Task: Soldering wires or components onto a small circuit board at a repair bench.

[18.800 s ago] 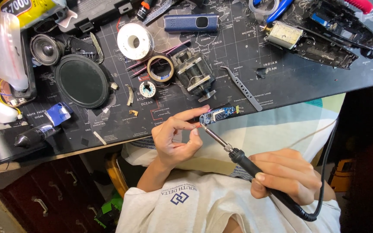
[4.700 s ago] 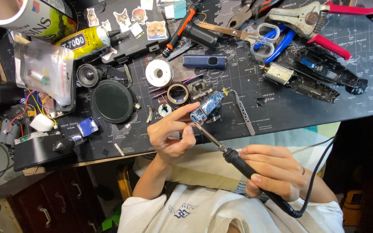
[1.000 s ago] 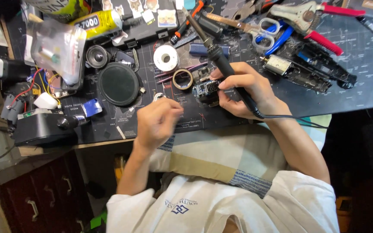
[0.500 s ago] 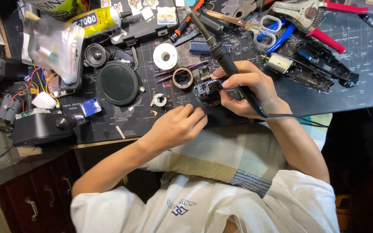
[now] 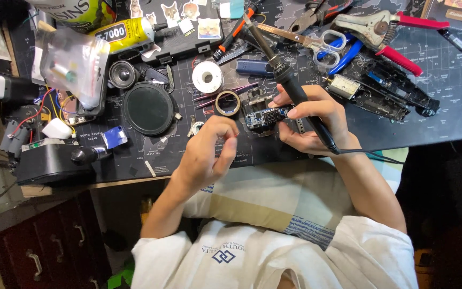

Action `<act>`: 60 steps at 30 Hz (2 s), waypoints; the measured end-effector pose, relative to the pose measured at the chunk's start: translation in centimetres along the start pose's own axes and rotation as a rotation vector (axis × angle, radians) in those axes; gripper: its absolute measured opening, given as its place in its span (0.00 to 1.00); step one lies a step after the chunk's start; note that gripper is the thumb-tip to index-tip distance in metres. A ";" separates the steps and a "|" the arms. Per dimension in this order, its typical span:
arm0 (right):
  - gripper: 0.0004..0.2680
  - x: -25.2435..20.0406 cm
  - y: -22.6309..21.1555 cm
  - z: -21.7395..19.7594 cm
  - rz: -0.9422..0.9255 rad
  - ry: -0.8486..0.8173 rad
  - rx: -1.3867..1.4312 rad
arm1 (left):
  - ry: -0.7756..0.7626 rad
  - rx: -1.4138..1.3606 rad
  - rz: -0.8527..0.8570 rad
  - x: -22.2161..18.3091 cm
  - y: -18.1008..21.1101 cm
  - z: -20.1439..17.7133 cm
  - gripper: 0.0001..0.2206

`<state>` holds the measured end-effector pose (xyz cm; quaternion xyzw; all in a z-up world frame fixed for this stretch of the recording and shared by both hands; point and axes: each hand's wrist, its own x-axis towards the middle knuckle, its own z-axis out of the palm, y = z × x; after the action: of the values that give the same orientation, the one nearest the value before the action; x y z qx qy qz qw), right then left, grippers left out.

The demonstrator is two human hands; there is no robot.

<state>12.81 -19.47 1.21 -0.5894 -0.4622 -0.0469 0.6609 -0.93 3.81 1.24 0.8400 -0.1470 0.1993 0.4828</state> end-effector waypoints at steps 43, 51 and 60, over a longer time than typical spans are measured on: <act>0.19 -1.2 1.0 0.7 -0.047 0.003 0.003 | 0.147 -0.886 -0.433 1.2 -0.3 2.1 0.06; 0.20 -1.7 0.2 -0.2 0.027 0.052 0.060 | 0.220 -0.924 -0.402 0.5 -1.6 2.1 0.10; 0.21 -1.5 0.4 0.2 0.095 0.132 0.029 | 0.305 -1.262 -0.407 -0.4 -3.0 2.9 0.08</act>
<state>12.06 -19.93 -0.09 -0.5966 -0.3897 -0.0475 0.7000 0.56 2.80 -2.47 0.3708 -0.0046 0.0968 0.9237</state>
